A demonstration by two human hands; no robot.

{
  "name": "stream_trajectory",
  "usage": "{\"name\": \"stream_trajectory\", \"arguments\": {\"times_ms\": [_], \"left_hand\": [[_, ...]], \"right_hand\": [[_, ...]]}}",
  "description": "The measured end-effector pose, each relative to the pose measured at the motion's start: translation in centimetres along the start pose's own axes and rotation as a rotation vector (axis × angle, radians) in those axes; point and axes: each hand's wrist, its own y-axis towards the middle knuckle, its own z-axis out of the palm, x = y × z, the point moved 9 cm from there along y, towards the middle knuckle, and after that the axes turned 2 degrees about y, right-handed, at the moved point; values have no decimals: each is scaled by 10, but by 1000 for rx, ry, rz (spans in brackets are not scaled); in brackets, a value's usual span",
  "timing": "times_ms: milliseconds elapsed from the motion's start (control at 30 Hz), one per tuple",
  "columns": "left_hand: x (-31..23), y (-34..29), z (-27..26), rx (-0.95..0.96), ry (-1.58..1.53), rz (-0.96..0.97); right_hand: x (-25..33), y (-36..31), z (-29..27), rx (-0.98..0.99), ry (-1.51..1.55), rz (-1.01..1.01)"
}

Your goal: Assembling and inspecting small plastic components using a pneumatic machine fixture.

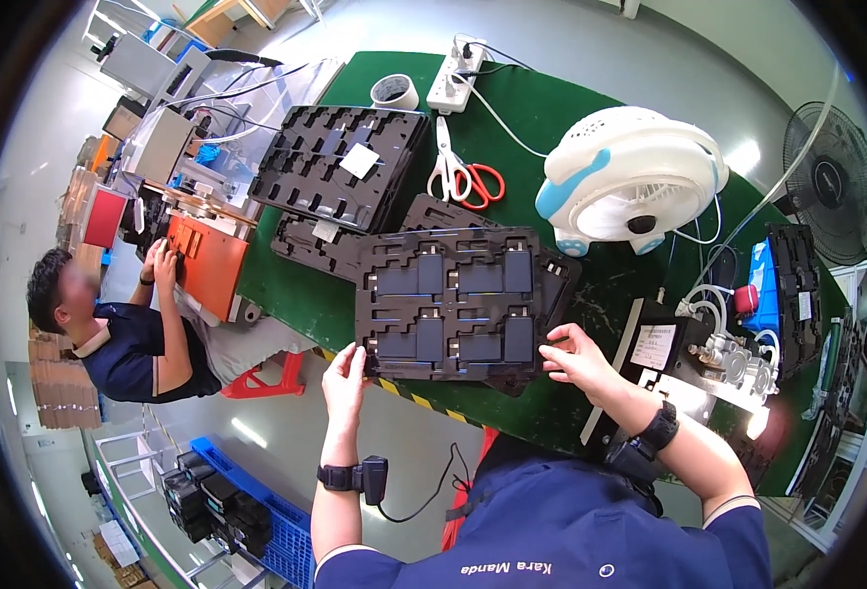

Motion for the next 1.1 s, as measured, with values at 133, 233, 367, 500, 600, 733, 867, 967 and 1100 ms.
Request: {"name": "stream_trajectory", "arguments": {"times_ms": [133, 233, 367, 500, 600, 733, 867, 967, 1100], "left_hand": [[-4, -6, 9, 134, -238, -44], [-12, -15, 16, 221, -366, -9], [-10, -26, 16, 252, -514, 8], [-26, -40, 8, 268, -576, 65], [-45, -53, -2, 327, -636, 132], [-60, -68, -22, 363, -732, 198], [-81, -90, -34, 408, -766, 256], [-99, -111, -40, 383, -720, 344], [-131, -146, -25, 439, -710, 404]], "right_hand": [[-4, 3, -2, 9, 31, -10], [7, 2, -1, 68, 8, -142], [15, -10, 2, 144, 61, -201], [22, -30, -2, 184, 80, -240], [35, -55, -4, 243, 89, -250], [53, -84, 3, 350, 123, -307], [68, -115, 2, 385, 141, -356], [69, -139, -9, 416, 155, -392], [72, -175, -45, 404, 113, -483]]}}
